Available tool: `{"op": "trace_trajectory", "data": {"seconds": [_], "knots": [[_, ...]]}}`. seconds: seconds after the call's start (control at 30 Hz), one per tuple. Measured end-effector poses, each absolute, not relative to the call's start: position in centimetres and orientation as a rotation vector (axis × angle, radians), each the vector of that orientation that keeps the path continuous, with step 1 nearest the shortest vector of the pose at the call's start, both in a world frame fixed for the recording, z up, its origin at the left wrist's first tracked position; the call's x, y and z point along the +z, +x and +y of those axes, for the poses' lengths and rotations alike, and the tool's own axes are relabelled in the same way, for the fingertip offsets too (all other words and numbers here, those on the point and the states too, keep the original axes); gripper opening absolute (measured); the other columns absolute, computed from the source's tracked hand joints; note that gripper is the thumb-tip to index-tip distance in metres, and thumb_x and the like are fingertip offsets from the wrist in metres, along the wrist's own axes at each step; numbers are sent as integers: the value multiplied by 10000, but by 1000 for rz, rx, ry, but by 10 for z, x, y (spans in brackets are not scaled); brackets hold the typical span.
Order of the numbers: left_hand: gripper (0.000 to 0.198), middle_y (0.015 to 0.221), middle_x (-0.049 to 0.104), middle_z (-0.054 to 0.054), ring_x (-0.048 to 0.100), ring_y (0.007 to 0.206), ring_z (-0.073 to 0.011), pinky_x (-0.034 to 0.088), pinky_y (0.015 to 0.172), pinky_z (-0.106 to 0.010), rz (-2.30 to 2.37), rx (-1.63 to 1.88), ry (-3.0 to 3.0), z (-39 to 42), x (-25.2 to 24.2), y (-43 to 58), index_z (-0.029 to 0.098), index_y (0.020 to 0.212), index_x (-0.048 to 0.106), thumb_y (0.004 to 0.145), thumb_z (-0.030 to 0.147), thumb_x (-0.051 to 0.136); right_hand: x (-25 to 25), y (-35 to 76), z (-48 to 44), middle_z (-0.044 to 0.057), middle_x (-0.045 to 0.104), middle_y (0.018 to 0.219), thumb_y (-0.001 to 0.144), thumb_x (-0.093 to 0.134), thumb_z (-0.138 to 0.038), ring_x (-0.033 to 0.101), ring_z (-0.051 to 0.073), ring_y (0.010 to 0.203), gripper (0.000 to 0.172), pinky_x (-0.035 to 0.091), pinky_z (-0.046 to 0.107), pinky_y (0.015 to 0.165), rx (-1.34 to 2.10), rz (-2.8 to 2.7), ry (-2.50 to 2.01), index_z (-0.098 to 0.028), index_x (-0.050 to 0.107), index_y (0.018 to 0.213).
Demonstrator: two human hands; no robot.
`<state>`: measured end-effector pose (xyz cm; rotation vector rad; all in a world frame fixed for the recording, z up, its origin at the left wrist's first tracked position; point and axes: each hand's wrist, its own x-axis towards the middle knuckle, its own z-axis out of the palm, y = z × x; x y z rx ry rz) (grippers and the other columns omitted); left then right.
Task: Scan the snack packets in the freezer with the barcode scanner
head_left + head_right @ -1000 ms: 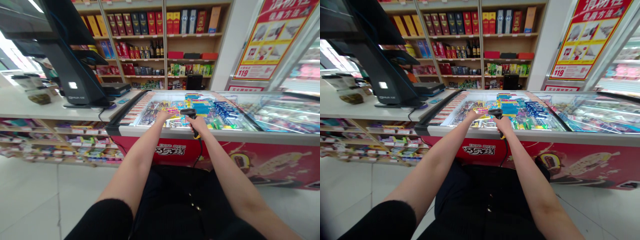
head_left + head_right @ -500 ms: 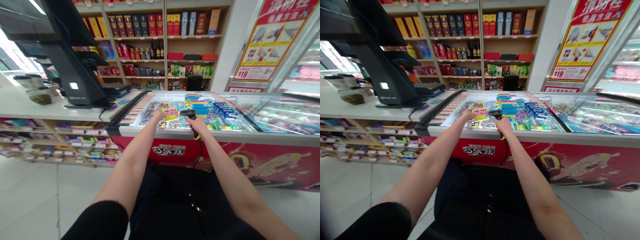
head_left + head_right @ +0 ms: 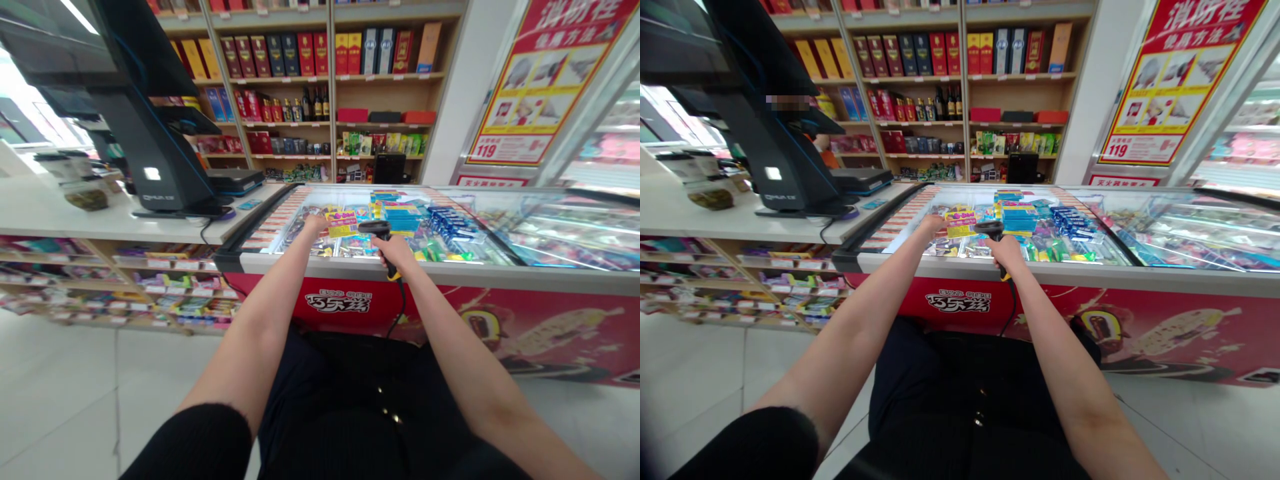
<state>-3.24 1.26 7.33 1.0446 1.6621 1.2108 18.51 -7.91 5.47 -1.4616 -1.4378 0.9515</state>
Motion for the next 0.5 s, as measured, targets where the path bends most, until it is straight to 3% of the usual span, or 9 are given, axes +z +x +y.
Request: {"op": "trace_trajectory", "data": {"seconds": [0.2, 0.5], "knots": [[211, 944, 730, -50, 710, 928, -174, 577, 769, -265, 1636, 1219, 1035, 9, 77, -29, 164, 786, 555, 757, -12, 666, 57, 184, -82, 20, 556, 478, 821, 677, -311, 492, 123, 338, 301, 411, 233, 328, 968, -1442, -1460, -167, 546, 591], [174, 830, 725, -29, 712, 950, -186, 564, 785, -253, 1630, 1213, 1056, 6, 81, -28, 166, 799, 569, 774, 22, 663, 59, 185, -83, 20, 546, 466, 846, 645, -306, 491, 125, 340, 320, 417, 237, 340, 956, -1446, -1486, -168, 539, 577]]}}
